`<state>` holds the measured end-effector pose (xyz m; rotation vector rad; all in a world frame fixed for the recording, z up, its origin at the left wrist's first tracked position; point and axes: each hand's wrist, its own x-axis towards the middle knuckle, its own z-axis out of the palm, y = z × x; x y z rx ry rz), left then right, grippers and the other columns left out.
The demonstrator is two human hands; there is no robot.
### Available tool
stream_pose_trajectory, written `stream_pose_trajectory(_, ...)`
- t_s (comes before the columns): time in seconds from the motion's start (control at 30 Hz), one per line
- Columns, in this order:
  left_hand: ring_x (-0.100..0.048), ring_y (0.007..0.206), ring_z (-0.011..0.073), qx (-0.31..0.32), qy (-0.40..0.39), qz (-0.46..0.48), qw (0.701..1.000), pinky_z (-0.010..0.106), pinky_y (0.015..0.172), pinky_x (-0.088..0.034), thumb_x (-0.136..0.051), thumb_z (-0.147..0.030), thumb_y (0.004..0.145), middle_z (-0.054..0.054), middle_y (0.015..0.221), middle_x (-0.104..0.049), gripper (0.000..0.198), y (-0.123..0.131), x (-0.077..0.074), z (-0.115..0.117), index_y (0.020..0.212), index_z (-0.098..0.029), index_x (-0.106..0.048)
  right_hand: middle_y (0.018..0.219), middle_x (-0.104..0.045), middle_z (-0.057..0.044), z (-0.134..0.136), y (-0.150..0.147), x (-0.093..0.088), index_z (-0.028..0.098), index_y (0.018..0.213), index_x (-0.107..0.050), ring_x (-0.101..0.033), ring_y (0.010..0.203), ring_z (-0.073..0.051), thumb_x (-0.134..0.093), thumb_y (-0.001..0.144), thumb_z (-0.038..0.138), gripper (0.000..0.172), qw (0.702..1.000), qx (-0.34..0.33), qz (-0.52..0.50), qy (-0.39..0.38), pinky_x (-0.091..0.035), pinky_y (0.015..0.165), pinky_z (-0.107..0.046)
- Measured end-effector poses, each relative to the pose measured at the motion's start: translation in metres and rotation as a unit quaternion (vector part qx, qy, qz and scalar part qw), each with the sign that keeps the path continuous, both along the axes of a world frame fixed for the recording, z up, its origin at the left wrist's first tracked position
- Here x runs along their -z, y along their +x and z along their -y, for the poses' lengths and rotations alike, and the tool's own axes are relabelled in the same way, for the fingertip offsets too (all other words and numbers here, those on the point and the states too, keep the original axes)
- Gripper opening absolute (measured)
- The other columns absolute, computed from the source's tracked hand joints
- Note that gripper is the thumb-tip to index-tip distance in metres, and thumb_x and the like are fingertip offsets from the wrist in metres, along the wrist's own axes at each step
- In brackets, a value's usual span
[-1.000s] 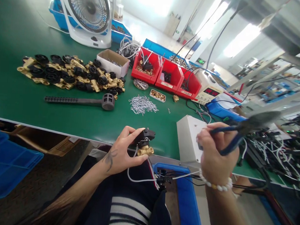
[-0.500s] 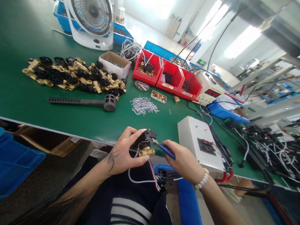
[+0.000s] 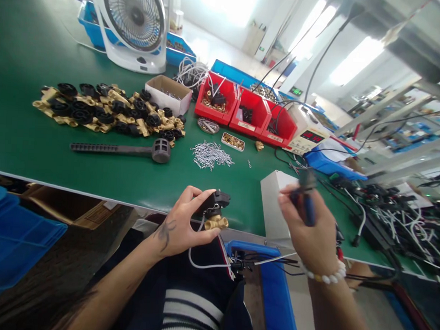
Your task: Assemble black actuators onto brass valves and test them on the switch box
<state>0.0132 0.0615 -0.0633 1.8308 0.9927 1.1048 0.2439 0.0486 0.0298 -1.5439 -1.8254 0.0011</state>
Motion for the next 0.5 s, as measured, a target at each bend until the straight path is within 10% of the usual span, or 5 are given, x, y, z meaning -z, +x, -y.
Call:
stream_pose_trajectory(0.07,-0.054,0.105,0.0224,-0.001,0.001,-0.003,1.0,0.045,0.098,-0.054,-0.074,-0.034,0.076,0.006,0.112,-0.048,0.068,-0.0001,-0.0003,0.0004,0.138,-0.026,-0.049,0.083,-0.063,-0.002,0.0004,-0.0021,0.0026,0.022,0.096,-0.058,-0.059,0.066,-0.015,-0.054,0.089,0.023,0.008,0.999,0.009,-0.024,0.034,-0.048,0.061,-0.026)
stream_pose_trajectory(0.23,-0.055,0.105,0.0228,-0.005,0.0,-0.001,1.0,0.044,0.097,-0.055,-0.074,-0.034,0.075,0.006,0.112,-0.048,0.068,-0.0004,0.0005,0.0009,0.138,-0.026,-0.048,0.078,-0.065,-0.003,0.0007,-0.0051,0.0019,0.021,0.091,-0.062,-0.06,0.063,-0.017,-0.051,0.082,0.012,0.017,0.962,-0.128,0.142,-0.196,-0.046,0.057,-0.027)
stream_pose_trajectory(0.4,-0.054,0.105,0.0231,-0.003,0.004,-0.011,1.0,0.046,0.098,-0.054,-0.075,-0.033,0.075,0.006,0.111,-0.048,0.07,0.0,0.0008,0.0008,0.139,-0.026,-0.048,0.08,-0.062,-0.002,0.0033,-0.0037,0.0031,0.022,0.096,-0.059,-0.058,0.065,-0.015,-0.054,0.088,0.022,0.009,1.0,-0.001,-0.018,0.023,-0.047,0.061,-0.027)
stream_pose_trajectory(0.5,-0.054,0.106,0.0231,-0.005,-0.004,-0.007,1.0,0.044,0.095,-0.056,-0.074,-0.033,0.075,0.006,0.111,-0.048,0.069,-0.0004,0.0004,0.0012,0.138,-0.023,-0.049,0.073,-0.062,-0.001,0.0038,-0.0082,0.0093,0.021,0.09,-0.061,-0.055,0.057,-0.015,-0.053,0.081,0.016,0.013,0.982,-0.081,0.081,-0.149,-0.043,0.054,-0.026)
